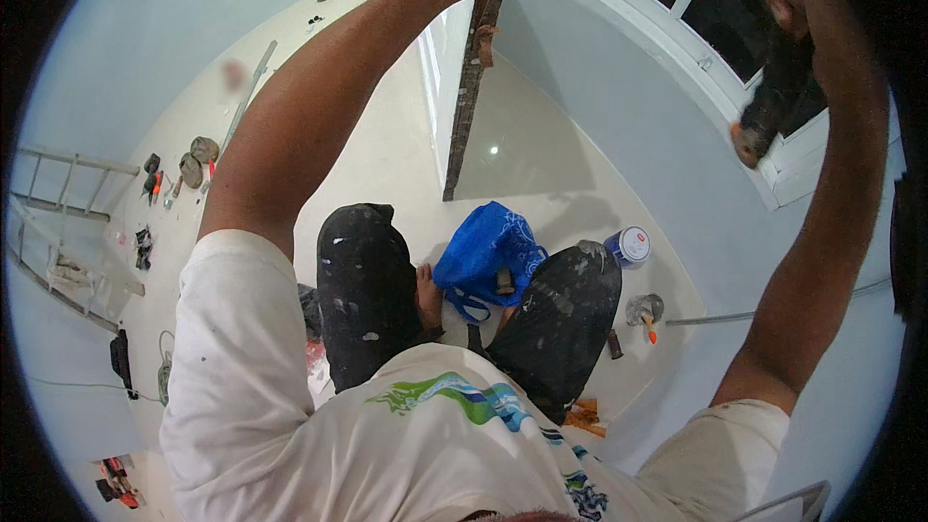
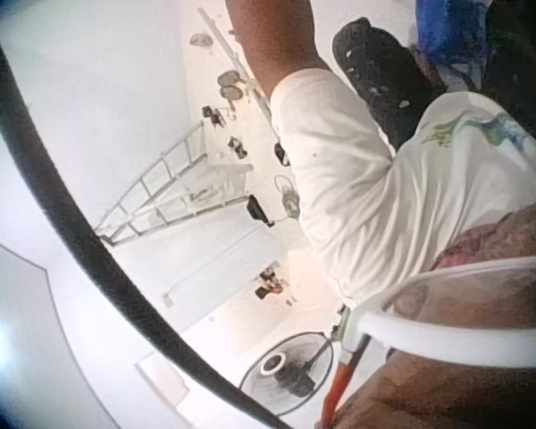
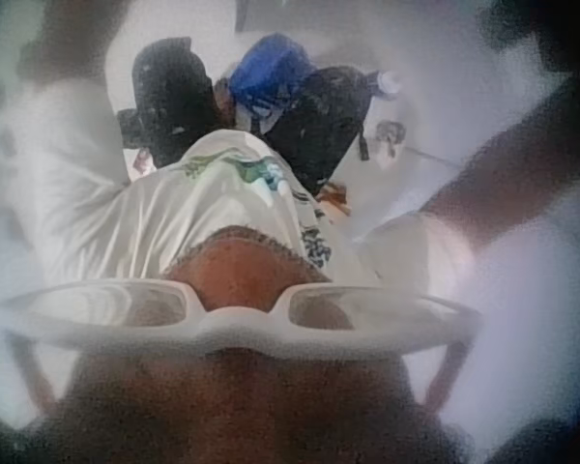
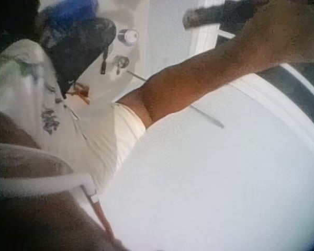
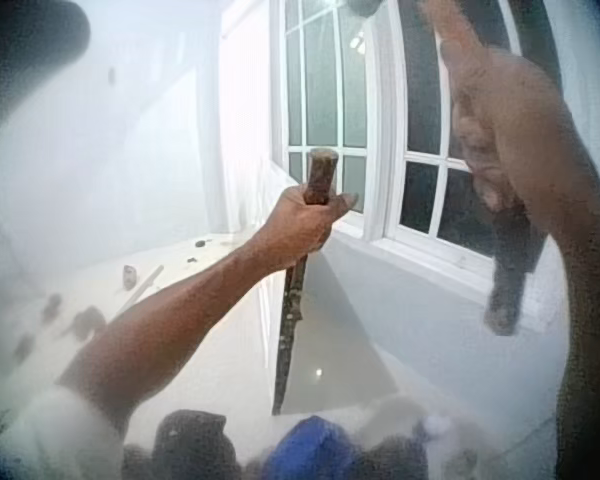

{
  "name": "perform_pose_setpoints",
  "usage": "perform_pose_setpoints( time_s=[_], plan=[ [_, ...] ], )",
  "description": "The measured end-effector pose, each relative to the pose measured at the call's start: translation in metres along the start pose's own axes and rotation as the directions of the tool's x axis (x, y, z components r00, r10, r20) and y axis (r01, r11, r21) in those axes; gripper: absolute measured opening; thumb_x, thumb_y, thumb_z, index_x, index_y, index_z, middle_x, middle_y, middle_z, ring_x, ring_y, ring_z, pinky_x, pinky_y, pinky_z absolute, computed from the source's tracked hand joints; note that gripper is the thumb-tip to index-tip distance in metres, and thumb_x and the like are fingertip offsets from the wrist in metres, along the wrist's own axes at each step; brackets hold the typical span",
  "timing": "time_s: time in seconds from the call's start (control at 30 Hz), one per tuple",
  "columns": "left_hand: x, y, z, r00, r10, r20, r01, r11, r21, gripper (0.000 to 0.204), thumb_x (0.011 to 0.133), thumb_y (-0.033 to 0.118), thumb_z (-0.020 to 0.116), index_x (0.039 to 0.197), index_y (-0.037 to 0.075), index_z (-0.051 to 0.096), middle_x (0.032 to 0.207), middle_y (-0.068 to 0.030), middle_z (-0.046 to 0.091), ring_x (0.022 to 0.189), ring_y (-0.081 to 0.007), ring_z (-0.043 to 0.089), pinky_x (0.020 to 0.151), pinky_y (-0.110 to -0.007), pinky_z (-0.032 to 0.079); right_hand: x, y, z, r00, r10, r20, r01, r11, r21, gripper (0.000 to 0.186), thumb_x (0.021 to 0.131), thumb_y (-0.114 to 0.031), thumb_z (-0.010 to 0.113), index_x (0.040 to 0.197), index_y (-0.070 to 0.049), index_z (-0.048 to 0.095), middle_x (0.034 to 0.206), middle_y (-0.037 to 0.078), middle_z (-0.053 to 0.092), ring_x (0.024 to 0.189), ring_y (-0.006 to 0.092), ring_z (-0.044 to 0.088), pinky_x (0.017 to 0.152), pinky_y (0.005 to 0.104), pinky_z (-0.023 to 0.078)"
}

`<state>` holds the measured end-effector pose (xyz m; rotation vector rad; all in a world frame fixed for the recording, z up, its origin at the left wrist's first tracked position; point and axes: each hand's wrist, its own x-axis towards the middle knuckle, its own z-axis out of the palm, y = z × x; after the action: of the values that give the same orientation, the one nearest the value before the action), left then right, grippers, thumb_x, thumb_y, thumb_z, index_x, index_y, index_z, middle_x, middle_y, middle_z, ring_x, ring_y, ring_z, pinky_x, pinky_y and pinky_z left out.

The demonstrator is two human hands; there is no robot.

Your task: The person measures and marks a metal trim piece, then retrieves a hammer and chisel from a tool bag. They position the trim against a wall and use the hammer and chisel to drive fasteners into the wall to secure the trim.

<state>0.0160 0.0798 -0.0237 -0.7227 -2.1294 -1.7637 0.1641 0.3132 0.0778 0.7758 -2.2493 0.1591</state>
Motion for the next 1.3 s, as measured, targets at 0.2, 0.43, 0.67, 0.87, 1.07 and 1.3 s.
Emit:
perform_pose_setpoints(
  time_s=[0.2,0.43,0.67,0.87,1.07,1.3],
  plan=[
    [-0.005,-0.001,0.013,0.998,0.018,-0.061,-0.010,0.991,0.130,0.044,0.100,0.040,0.074,0.073,0.014,0.051,0.057,0.0044,0.046,0.046,-0.0080,0.042,0.042,-0.030,0.032,-0.002,0.008,0.011,0.936,0.272,0.223,-0.314,0.932,0.180,0.051,0.113,-0.045,0.039,0.105,-0.002,0.065,0.079,0.006,0.055,0.072,0.0218,0.055,0.065,0.0387,0.051],
    [0.002,-0.007,0.003,0.996,-0.067,-0.050,0.066,0.998,-0.024,0.042,0.101,0.038,0.072,0.073,0.014,0.052,0.056,0.0040,0.046,0.044,-0.0090,0.041,0.041,-0.030,0.031,0.001,0.008,0.013,0.968,0.198,0.156,-0.252,0.786,0.564,0.048,0.111,-0.047,0.047,0.088,-0.007,0.059,0.065,-0.002,0.051,0.051,0.0090,0.049,0.045,0.0263,0.043],
    [0.002,-0.004,0.014,0.993,-0.089,-0.077,0.090,0.996,0.004,0.043,0.101,0.037,0.072,0.071,0.013,0.052,0.056,0.0032,0.047,0.044,-0.0098,0.042,0.042,-0.031,0.033,0.005,0.009,0.010,0.957,0.281,0.076,-0.266,0.734,0.625,0.043,0.111,-0.045,0.046,0.090,-0.009,0.058,0.065,-0.004,0.048,0.049,0.0088,0.044,0.043,0.0270,0.041],
    [-0.003,-0.012,0.009,0.991,-0.060,-0.121,0.070,0.994,0.080,0.043,0.101,0.036,0.071,0.071,0.011,0.053,0.056,0.0019,0.048,0.045,-0.0107,0.043,0.043,-0.032,0.035,-0.010,-0.007,0.031,0.935,0.291,0.202,-0.353,0.811,0.467,0.036,0.111,-0.038,0.046,0.088,-0.010,0.053,0.069,-0.004,0.049,0.052,0.0079,0.045,0.044,0.0258,0.039],
    [-0.028,0.000,0.013,0.999,-0.022,-0.024,0.025,0.990,0.142,0.045,0.102,0.036,0.070,0.070,0.013,0.049,0.059,0.0023,0.047,0.050,-0.0111,0.045,0.048,-0.032,0.036,-0.029,0.006,0.011,0.936,0.332,0.116,-0.330,0.714,0.617,0.035,0.112,-0.037,0.045,0.091,-0.010,0.053,0.067,-0.003,0.048,0.052,0.0093,0.045,0.046,0.0289,0.042],
    [-0.046,-0.011,-0.013,0.977,0.092,0.194,-0.066,0.989,-0.134,0.043,0.102,0.020,0.070,0.070,0.018,0.041,0.062,0.0048,0.042,0.051,-0.0082,0.041,0.048,-0.030,0.034,-0.080,0.057,0.036,0.915,0.404,-0.020,-0.379,0.874,0.303,0.060,0.104,-0.066,0.048,0.095,-0.010,0.065,0.060,-0.001,0.052,0.046,0.0072,0.049,0.042,0.0237,0.037]
  ],
)
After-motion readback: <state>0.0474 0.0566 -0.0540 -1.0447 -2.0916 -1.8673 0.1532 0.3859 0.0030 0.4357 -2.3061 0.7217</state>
